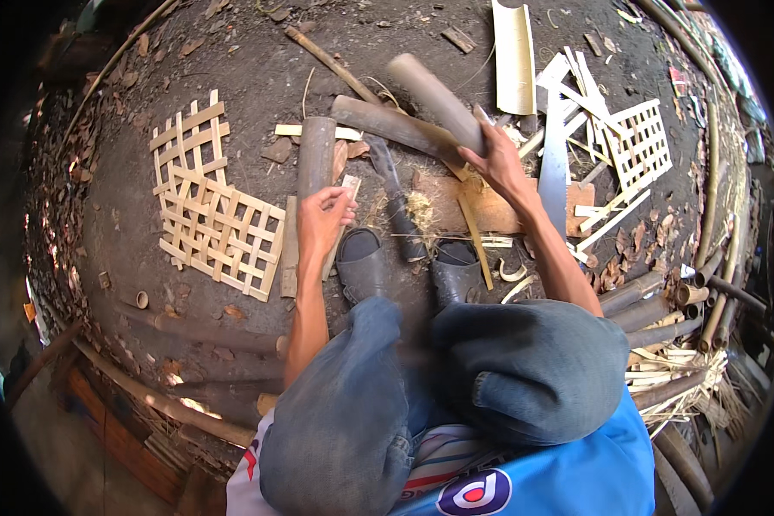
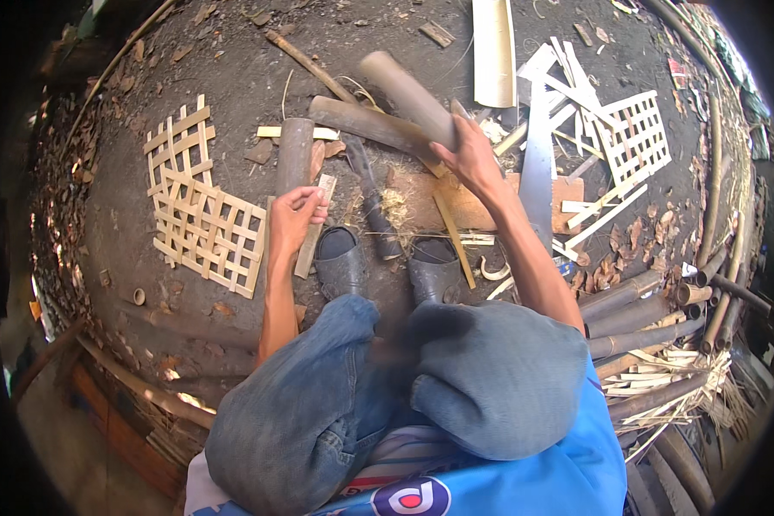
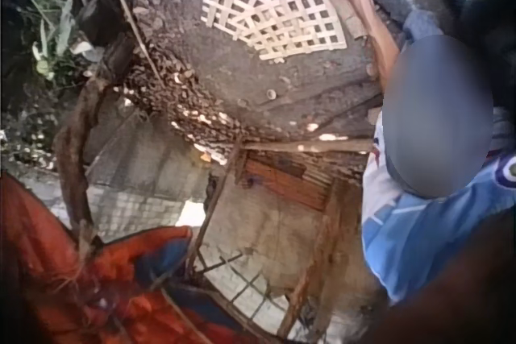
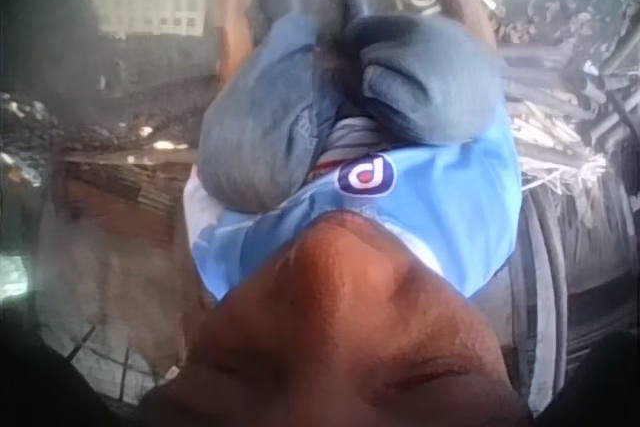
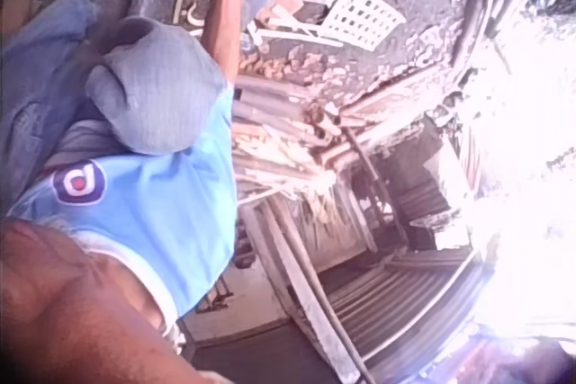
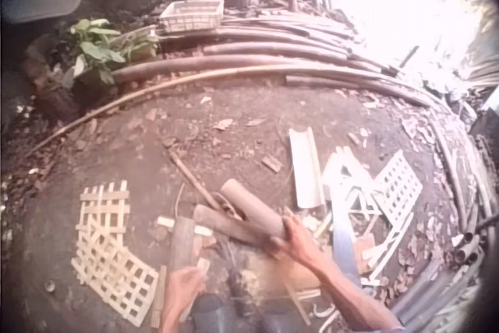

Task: The person sits on the ground and uses a knife to split bamboo strips. They then weave the strips into a lattice pattern, adjusting and cutting pieces as needed.

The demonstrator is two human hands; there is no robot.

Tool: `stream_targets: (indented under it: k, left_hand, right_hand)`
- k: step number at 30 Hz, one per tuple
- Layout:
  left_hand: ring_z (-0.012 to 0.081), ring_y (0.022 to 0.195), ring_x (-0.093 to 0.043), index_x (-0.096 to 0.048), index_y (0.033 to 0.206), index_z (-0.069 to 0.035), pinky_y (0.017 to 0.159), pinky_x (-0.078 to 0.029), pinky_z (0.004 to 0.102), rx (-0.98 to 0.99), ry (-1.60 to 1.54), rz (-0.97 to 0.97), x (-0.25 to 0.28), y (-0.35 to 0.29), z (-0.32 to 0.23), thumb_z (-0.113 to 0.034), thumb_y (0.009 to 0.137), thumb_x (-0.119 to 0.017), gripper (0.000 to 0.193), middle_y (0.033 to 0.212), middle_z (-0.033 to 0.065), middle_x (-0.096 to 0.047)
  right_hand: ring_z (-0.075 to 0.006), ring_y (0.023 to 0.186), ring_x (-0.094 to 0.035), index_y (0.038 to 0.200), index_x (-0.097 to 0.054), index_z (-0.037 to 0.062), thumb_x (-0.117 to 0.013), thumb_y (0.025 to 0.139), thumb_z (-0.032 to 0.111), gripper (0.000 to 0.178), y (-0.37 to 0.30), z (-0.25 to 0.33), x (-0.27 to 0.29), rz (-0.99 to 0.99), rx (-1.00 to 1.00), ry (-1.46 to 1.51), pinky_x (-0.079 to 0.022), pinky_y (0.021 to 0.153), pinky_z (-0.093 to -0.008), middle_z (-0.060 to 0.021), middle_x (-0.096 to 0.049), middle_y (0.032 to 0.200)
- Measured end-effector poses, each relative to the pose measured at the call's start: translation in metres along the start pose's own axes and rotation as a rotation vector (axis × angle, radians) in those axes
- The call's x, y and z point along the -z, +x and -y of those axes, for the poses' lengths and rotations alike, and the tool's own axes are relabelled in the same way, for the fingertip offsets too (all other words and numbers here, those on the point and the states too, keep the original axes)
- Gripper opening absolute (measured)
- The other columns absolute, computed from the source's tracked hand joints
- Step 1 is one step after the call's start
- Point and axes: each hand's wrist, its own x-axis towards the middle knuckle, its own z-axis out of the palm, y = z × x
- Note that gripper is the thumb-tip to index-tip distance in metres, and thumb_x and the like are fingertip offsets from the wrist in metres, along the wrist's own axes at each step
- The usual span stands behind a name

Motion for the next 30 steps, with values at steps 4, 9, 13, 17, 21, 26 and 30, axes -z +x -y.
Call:
stream_targets:
  k: [4,9,13,17,21,26,30]
  left_hand:
    - [0.0134,0.065,-0.068,-0.073,0.107,0.002,0.059,-0.054,0.0264,0.006,0.365,-0.082,0.025,-0.010,-0.004,-0.017,0.094,-0.070,0.023,0.082,0.0107,-0.074]
    - [0.0346,0.080,-0.073,-0.075,0.106,-0.002,0.071,-0.056,0.0429,-0.169,0.926,-0.126,-0.001,-0.040,0.016,-0.027,0.092,-0.071,0.028,0.091,0.0194,-0.074]
    - [0.0359,0.083,-0.073,-0.074,0.106,0.001,0.076,-0.056,0.0449,-0.344,0.812,-0.209,-0.016,-0.041,0.026,-0.027,0.092,-0.072,0.031,0.090,0.0190,-0.074]
    - [0.0383,0.113,-0.062,-0.064,0.128,-0.002,0.097,-0.049,0.0490,-0.317,0.558,-0.131,-0.018,-0.041,-0.003,-0.034,0.083,-0.080,0.057,0.123,0.0193,-0.066]
    - [0.0405,0.140,-0.037,-0.052,0.144,-0.008,0.113,-0.035,0.0537,-0.802,0.866,-0.047,-0.040,-0.046,-0.035,-0.040,0.073,-0.086,0.085,0.151,0.0166,-0.046]
    - [0.0377,0.115,-0.059,-0.059,0.132,-0.010,0.097,-0.048,0.0485,-0.470,0.932,0.125,-0.028,-0.041,-0.024,-0.026,0.067,-0.090,0.073,0.122,0.0132,-0.060]
    - [0.0372,0.102,-0.063,-0.064,0.120,-0.007,0.088,-0.050,0.0455,-0.423,0.824,-0.086,-0.008,-0.052,-0.012,-0.015,0.066,-0.089,0.060,0.106,0.0142,-0.063]
  right_hand:
    - [-0.0397,0.103,-0.063,0.132,-0.054,-0.0091,-0.079,0.084,0.028,0.066,-0.051,0.002,0.010,-0.006,-0.094,-0.009,-0.051,0.093,-0.0443,-0.0258,-0.061,0.113]
    - [-0.0395,0.104,-0.062,0.136,-0.054,-0.0046,-0.081,0.080,0.026,0.069,-0.098,0.001,0.008,0.004,-0.102,0.033,-0.051,0.092,-0.0434,-0.0234,-0.061,0.115]
    - [-0.0344,0.107,-0.061,0.137,-0.055,-0.0003,-0.084,0.079,0.021,0.069,-0.121,-0.022,0.013,0.016,-0.021,-0.043,-0.051,0.093,-0.0404,-0.0194,-0.058,0.119]
    - [-0.0370,0.107,-0.060,0.136,-0.057,0.0046,-0.083,0.077,0.021,0.066,-0.129,-0.014,0.020,0.163,0.067,-0.077,-0.051,0.092,-0.0429,-0.0166,-0.058,0.120]
    - [-0.0327,0.114,-0.058,0.141,-0.053,0.0081,-0.081,0.081,0.028,0.069,-0.104,0.015,0.028,0.340,0.240,-0.209,-0.043,0.098,-0.0446,-0.0128,-0.057,0.124]
    - [-0.0330,0.115,-0.060,0.141,-0.055,0.0088,-0.078,0.083,0.040,0.070,-0.055,0.051,0.007,0.500,0.518,-0.151,-0.044,0.096,-0.0483,-0.0129,-0.058,0.126]
    - [-0.0371,0.109,-0.060,0.128,-0.063,0.0030,-0.070,0.083,0.064,0.076,0.004,0.035,-0.018,0.120,0.299,0.003,-0.047,0.089,-0.0507,-0.0206,-0.058,0.121]
